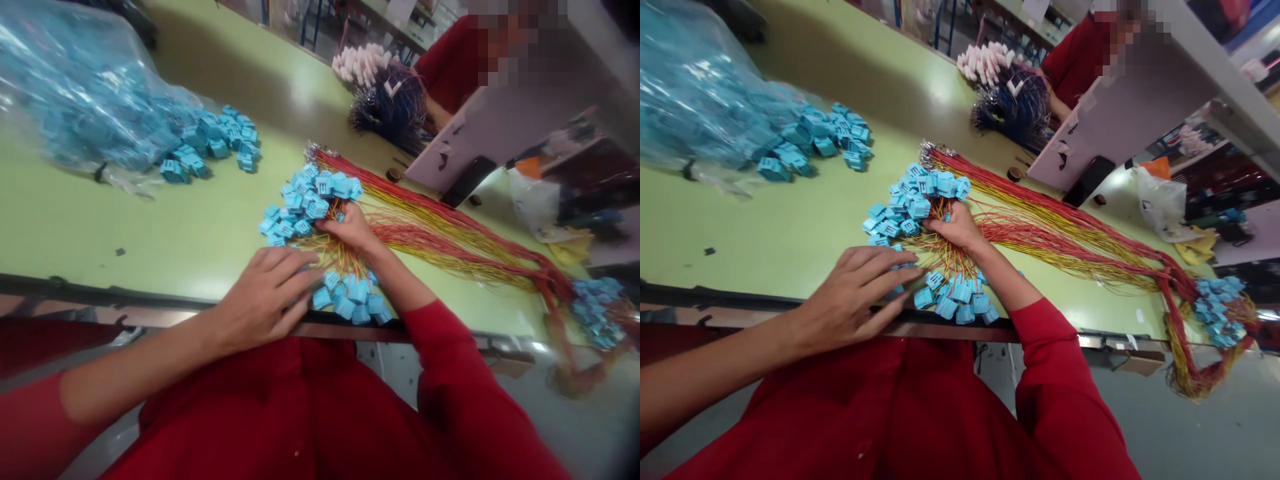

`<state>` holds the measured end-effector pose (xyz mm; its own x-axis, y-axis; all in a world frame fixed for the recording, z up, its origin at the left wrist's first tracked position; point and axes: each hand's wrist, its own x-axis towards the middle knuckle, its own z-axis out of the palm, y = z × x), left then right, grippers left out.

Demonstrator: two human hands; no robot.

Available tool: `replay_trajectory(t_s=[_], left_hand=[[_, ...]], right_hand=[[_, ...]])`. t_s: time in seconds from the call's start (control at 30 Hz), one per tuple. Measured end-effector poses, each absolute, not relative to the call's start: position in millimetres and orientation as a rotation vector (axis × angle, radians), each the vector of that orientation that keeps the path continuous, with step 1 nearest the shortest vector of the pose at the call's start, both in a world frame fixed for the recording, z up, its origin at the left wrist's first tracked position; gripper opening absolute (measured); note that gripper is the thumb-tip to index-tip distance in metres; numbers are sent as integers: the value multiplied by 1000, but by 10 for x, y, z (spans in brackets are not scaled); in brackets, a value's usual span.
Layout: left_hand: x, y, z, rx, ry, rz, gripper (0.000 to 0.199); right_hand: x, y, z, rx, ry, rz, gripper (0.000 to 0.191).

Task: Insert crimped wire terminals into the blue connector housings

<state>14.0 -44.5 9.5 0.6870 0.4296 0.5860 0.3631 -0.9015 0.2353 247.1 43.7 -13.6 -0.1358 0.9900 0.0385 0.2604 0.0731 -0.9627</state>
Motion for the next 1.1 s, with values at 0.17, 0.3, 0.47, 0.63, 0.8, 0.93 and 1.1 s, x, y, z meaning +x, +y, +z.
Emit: replay_trajectory(t_s=[0.17,0.3,0.47,0.63,0.8,0.93,1.1], left_hand=[[446,-395,54,2567,620,950,21],[430,-313,-3,2461,621,926,18],[262,-250,50,2668,664,931,21],[277,-337,161,2908,671,893,28],[354,-457,137,2966,718,879,22],[374,-500,64,2835,253,781,36],[314,-491,39,2759,269,817,22]], right_hand=[[2467,417,-120,-1271,-1575,1095,36],[2457,400,-108,-1249,-1554,1122,39],[2453,402,-150,-1231,-1546,1137,40],[2451,406,-170,-1293,-1564,1109,36],[2446,402,-150,-1286,-1553,1113,34],[2440,391,-135,-1288,-1549,1113,34],[2435,392,-129,-1293,-1555,1102,34]])
